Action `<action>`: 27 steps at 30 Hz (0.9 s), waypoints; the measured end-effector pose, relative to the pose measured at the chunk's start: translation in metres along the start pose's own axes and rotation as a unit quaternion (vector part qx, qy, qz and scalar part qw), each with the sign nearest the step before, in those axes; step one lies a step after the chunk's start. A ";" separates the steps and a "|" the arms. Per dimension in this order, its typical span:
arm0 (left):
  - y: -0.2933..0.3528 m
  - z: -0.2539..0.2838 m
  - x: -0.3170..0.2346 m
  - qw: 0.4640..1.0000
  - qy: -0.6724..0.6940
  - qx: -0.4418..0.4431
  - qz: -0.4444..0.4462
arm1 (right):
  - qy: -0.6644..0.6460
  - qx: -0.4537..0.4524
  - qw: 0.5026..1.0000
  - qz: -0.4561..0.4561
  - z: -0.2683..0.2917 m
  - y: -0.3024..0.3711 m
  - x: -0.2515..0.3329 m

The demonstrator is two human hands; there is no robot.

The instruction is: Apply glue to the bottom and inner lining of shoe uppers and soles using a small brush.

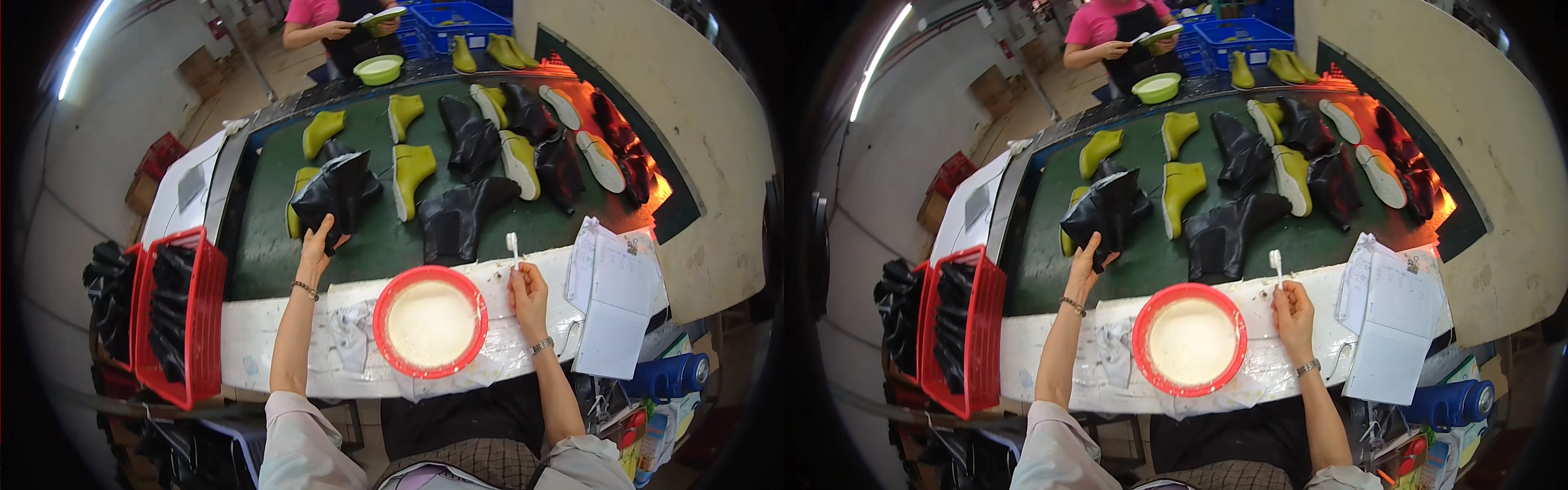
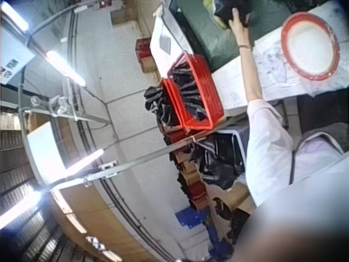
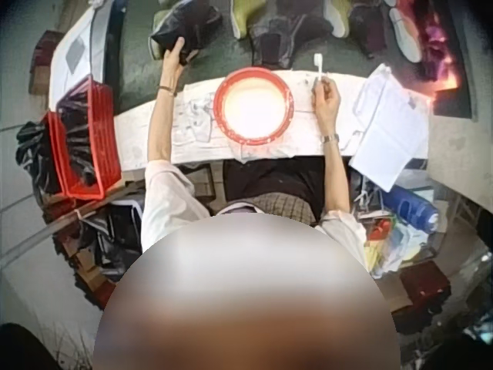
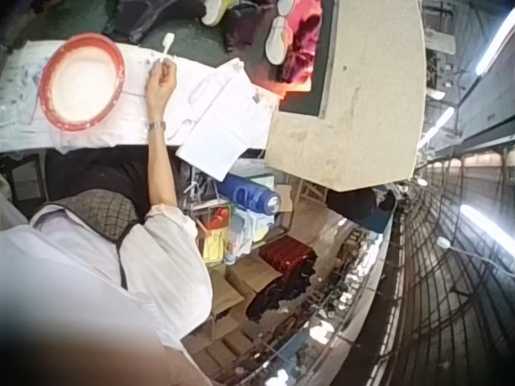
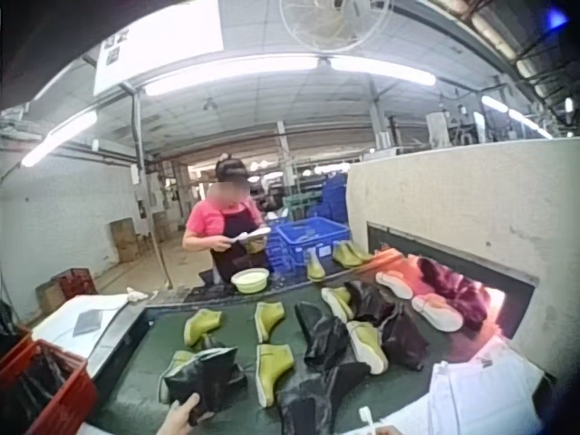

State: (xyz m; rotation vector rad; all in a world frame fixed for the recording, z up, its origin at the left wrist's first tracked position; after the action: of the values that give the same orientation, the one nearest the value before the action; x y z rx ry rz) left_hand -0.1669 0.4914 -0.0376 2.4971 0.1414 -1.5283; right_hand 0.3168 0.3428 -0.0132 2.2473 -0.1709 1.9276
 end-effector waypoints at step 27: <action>0.064 0.045 -0.063 0.790 -0.595 -0.119 -0.086 | 0.000 0.001 1.000 0.005 0.004 -0.004 -0.009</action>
State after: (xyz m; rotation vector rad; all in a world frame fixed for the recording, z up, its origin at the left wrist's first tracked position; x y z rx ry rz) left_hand -0.2224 0.4207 0.0068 0.9785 0.3139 -2.6095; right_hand 0.3202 0.3454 -0.0232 2.2523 -0.1800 1.9324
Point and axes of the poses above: each hand's wrist, its own y-axis away from the middle knuckle, its own z-axis out of the back of the hand, x = y × z, the point moved 10 cm from there along -y, towards the middle knuckle, and after that the axes turned 3 degrees about -z, right-handed, at the moved point
